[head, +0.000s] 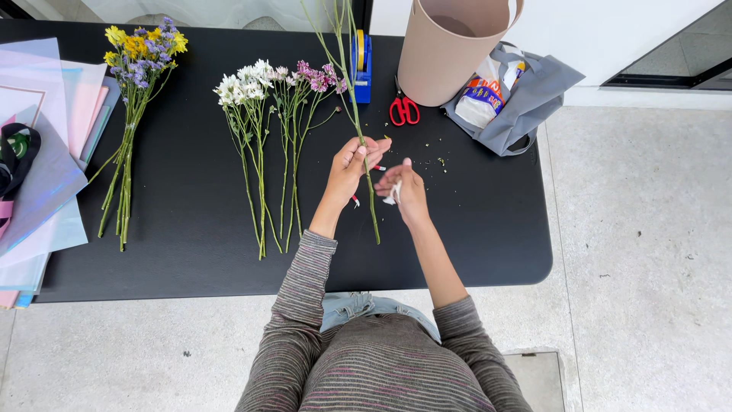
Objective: The person holds white daisy stems over a table and strips off the lower leaves by hand and using shears.
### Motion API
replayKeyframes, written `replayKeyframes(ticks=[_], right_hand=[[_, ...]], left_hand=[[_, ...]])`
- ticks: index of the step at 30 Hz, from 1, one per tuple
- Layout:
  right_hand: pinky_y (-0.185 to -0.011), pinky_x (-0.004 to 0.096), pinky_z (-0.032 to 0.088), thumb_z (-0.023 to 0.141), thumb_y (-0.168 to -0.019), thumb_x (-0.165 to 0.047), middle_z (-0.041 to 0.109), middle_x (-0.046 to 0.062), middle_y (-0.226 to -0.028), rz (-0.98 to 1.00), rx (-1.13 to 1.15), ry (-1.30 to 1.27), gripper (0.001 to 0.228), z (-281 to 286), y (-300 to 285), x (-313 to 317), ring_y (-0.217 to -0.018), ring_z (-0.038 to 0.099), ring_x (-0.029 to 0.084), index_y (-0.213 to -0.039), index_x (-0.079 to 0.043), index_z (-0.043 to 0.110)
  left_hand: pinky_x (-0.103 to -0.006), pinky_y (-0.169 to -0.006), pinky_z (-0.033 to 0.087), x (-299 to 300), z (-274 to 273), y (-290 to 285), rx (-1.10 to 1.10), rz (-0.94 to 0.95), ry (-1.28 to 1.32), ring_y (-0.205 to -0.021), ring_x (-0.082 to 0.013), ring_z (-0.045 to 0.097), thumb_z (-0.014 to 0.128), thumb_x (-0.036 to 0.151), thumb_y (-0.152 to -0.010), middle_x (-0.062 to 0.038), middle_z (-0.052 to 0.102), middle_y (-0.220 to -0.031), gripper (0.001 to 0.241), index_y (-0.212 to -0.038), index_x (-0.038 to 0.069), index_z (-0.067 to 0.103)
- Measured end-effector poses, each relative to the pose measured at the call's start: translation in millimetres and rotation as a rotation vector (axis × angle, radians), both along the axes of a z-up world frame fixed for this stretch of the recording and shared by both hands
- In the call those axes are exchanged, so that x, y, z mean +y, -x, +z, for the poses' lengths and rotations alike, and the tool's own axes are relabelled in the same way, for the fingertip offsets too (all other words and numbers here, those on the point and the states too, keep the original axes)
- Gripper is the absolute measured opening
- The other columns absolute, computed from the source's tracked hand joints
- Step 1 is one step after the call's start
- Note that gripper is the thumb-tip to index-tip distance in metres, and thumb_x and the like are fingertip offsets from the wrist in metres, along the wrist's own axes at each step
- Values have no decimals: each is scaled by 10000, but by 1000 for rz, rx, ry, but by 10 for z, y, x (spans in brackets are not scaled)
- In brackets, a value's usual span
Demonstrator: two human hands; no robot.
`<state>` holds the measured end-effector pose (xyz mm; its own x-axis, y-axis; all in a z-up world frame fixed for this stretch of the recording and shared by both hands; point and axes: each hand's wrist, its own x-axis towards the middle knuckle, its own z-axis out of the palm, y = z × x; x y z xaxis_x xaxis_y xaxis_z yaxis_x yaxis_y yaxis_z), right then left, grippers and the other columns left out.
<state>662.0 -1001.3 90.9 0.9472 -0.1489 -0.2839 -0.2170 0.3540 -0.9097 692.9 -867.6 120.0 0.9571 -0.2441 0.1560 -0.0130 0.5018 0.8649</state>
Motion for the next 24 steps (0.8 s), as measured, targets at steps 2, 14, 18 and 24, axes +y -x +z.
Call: replayKeyframes(ticks=[2, 14, 18, 24], right_hand=[[-494, 323, 601, 370, -1017, -451, 641, 146, -643, -1, -40, 70, 532, 129, -23, 231, -570, 695, 242, -820, -14, 600], [-345, 236, 359, 321, -1051, -387, 435, 43, -384, 91, -82, 418, 637, -264, 86, 255, -327, 424, 134, -529, -88, 531], [-285, 221, 304, 334, -1056, -375, 367, 36, -326, 201, -55, 259, 654, -419, 252, 271, -257, 379, 125, -480, -95, 467], [-322, 200, 269, 338, -1062, -316, 339, 11, -328, 118, -97, 360, 627, -832, 180, 111, -286, 341, 98, -481, -109, 449]], left_hand=[[-430, -869, 504, -50, -66, 16, 20, 25, -88, -1078, -315, 601, 374, 186, -1045, -206, 619, -1189, 250, -1141, 25, 540], [-414, -995, 417, -111, -16, 87, -105, 115, -123, -1123, -270, 535, 385, 100, -1029, -178, 629, -1099, 213, -1107, 33, 571], [-493, -1048, 391, 15, -176, -88, -82, 63, 28, -1221, -418, 509, 343, 113, -1045, -277, 580, -1268, 190, -1087, 15, 500], [-497, -970, 464, 7, -146, -47, 6, 4, 44, -1158, -408, 566, 340, 125, -1038, -255, 603, -1245, 170, -1095, 43, 478]])
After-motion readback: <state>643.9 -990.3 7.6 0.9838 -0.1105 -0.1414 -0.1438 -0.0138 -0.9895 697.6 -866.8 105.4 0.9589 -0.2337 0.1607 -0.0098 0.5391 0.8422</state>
